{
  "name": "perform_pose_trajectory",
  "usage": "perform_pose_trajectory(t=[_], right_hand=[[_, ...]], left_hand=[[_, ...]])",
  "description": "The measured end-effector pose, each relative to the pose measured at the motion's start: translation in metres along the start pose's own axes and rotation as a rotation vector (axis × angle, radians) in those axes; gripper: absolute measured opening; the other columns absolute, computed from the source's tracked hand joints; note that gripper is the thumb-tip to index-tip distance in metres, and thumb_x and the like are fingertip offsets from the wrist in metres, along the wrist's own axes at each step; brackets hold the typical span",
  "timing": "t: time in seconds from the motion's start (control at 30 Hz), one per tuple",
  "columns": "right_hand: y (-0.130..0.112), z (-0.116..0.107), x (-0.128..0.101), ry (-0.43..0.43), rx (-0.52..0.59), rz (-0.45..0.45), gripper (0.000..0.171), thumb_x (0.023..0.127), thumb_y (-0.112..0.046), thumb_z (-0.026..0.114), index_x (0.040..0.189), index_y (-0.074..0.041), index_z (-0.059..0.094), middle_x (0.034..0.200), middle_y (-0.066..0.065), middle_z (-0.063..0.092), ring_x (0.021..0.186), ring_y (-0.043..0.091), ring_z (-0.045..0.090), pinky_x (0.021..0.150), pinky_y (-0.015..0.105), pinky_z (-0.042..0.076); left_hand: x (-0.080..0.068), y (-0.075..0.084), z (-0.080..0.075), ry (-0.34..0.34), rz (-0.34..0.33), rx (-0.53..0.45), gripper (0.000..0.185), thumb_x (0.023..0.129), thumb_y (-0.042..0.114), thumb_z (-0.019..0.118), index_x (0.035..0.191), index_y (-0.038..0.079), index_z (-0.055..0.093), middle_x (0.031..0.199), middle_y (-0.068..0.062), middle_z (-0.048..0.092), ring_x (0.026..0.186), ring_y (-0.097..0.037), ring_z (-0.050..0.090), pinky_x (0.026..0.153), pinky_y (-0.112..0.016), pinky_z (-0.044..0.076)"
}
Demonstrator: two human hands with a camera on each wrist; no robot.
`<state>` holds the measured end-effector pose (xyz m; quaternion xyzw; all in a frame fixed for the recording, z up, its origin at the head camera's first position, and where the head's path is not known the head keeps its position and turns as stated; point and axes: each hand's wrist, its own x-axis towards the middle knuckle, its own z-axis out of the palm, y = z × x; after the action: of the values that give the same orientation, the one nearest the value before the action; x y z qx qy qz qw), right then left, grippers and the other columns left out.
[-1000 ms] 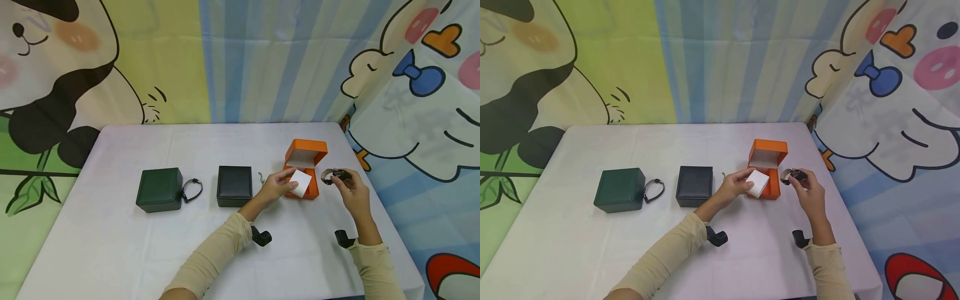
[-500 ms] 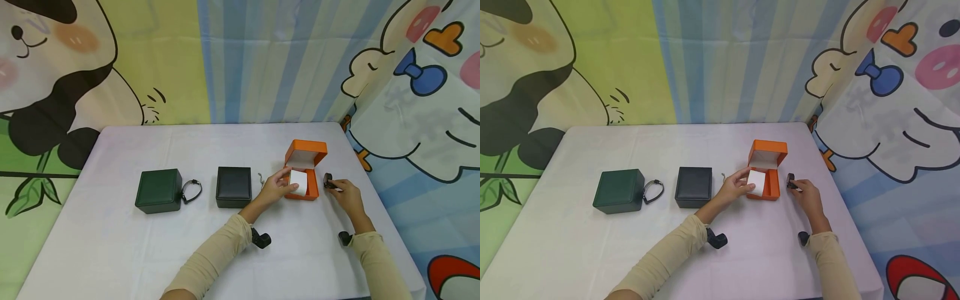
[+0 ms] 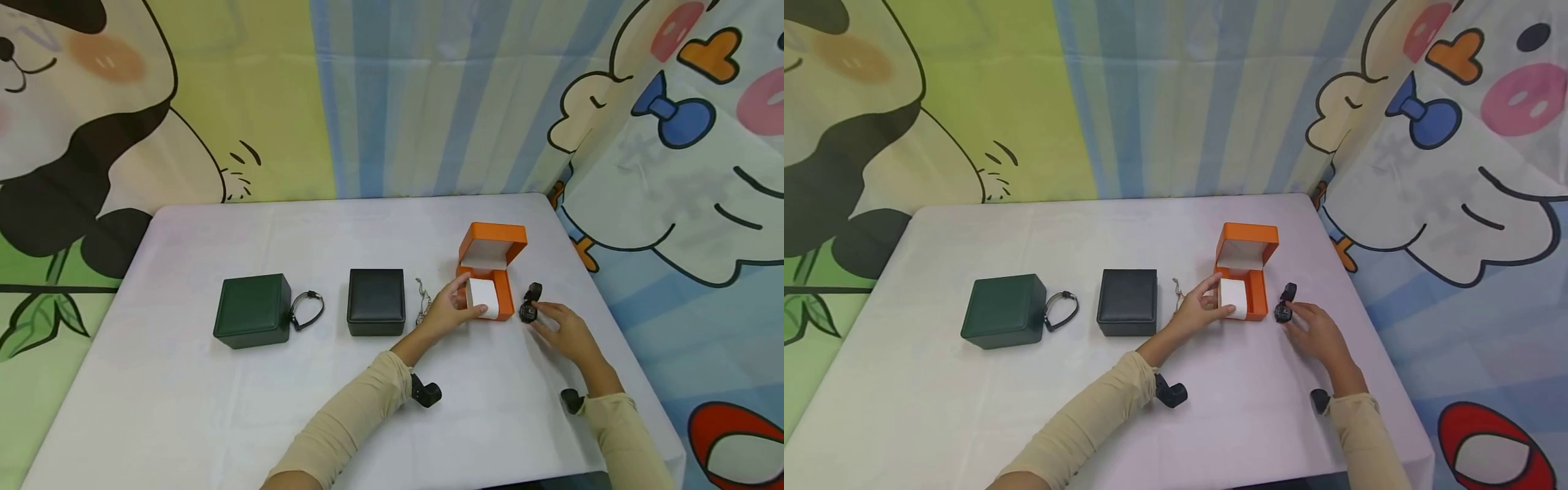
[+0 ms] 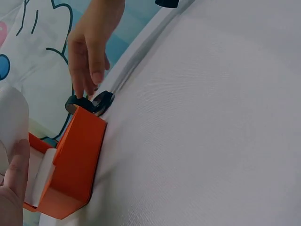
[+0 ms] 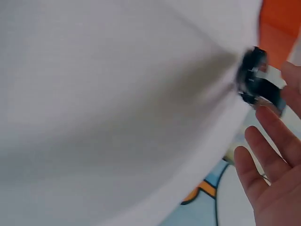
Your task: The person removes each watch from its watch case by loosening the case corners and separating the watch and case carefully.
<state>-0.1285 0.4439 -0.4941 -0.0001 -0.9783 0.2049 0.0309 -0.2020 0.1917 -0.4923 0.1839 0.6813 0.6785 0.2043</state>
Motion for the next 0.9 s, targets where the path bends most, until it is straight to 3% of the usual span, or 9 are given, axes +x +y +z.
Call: perform_pose_trajectory(t=[0.13,0.2,0.27,0.37,0.43,0.53,0.63,0.77,0.9], right_hand=[[-0.017,-0.009,0.003,0.16,0.052,-0.087,0.03,0.081,-0.011,0.067,0.109,0.0,0.063,0.107,0.02,0.058,0.1,0.034,0.054,0.08,0.051,0.047],[-0.032,-0.013,0.009,0.178,0.12,-0.157,0.037,0.078,-0.012,0.071,0.112,-0.001,0.061,0.109,0.017,0.057,0.1,0.031,0.054,0.076,0.05,0.048],[-0.049,-0.017,0.017,0.113,0.204,-0.224,0.057,0.075,-0.016,0.075,0.126,-0.003,0.051,0.122,0.018,0.051,0.109,0.03,0.049,0.081,0.052,0.047],[-0.068,-0.021,0.031,-0.076,0.309,-0.249,0.086,0.075,-0.022,0.075,0.143,-0.008,0.026,0.142,0.021,0.03,0.123,0.04,0.036,0.089,0.06,0.04],[-0.073,-0.021,0.038,-0.153,0.333,-0.263,0.091,0.076,-0.023,0.075,0.146,-0.008,0.019,0.146,0.021,0.024,0.125,0.041,0.033,0.091,0.061,0.038],[-0.072,-0.019,0.045,-0.191,0.337,-0.273,0.084,0.076,-0.02,0.074,0.143,-0.007,0.026,0.143,0.02,0.029,0.121,0.038,0.037,0.09,0.059,0.04],[-0.067,-0.014,0.052,-0.173,0.313,-0.286,0.073,0.078,-0.02,0.073,0.139,-0.007,0.035,0.139,0.018,0.036,0.118,0.036,0.04,0.09,0.059,0.04],[-0.057,-0.003,0.06,-0.154,0.277,-0.262,0.071,0.078,-0.026,0.072,0.136,-0.005,0.037,0.138,0.018,0.036,0.121,0.037,0.038,0.093,0.06,0.038],[-0.048,0.008,0.065,-0.166,0.271,-0.235,0.073,0.076,-0.025,0.074,0.136,-0.004,0.038,0.139,0.019,0.036,0.121,0.037,0.038,0.096,0.06,0.034]], left_hand=[[0.002,0.0,-0.001,0.032,0.005,0.028,0.073,0.08,0.021,0.07,0.142,0.018,0.032,0.135,-0.007,0.045,0.109,-0.018,0.055,0.083,-0.026,0.049],[0.004,0.001,-0.001,0.04,0.014,0.027,0.072,0.081,0.02,0.07,0.142,0.017,0.033,0.13,-0.01,0.049,0.108,-0.019,0.056,0.083,-0.027,0.05],[0.007,0.003,0.0,0.04,0.03,0.029,0.072,0.081,0.019,0.07,0.142,0.015,0.032,0.127,-0.012,0.051,0.107,-0.02,0.057,0.084,-0.027,0.051],[0.01,0.006,0.004,0.013,0.045,0.028,0.074,0.081,0.017,0.069,0.143,0.015,0.029,0.124,-0.016,0.052,0.108,-0.023,0.058,0.083,-0.026,0.052],[0.011,0.007,0.009,-0.011,0.041,0.033,0.075,0.082,0.018,0.069,0.144,0.017,0.027,0.126,-0.016,0.051,0.109,-0.023,0.058,0.082,-0.025,0.052],[0.013,0.005,0.013,-0.032,0.037,0.072,0.077,0.082,0.02,0.068,0.145,0.019,0.025,0.134,-0.014,0.045,0.114,-0.023,0.055,0.085,-0.025,0.05],[0.014,0.003,0.014,0.004,0.068,0.233,0.075,0.083,0.027,0.067,0.145,0.017,0.026,0.142,-0.009,0.039,0.124,-0.022,0.046,0.097,-0.031,0.044],[0.017,-0.002,0.013,0.057,0.129,0.478,0.067,0.085,0.029,0.065,0.142,0.012,0.034,0.143,-0.006,0.039,0.132,-0.026,0.035,0.107,-0.039,0.033],[0.018,-0.008,0.012,0.06,0.128,0.565,0.058,0.087,0.025,0.062,0.138,0.011,0.041,0.141,-0.011,0.041,0.134,-0.033,0.03,0.107,-0.044,0.031]])
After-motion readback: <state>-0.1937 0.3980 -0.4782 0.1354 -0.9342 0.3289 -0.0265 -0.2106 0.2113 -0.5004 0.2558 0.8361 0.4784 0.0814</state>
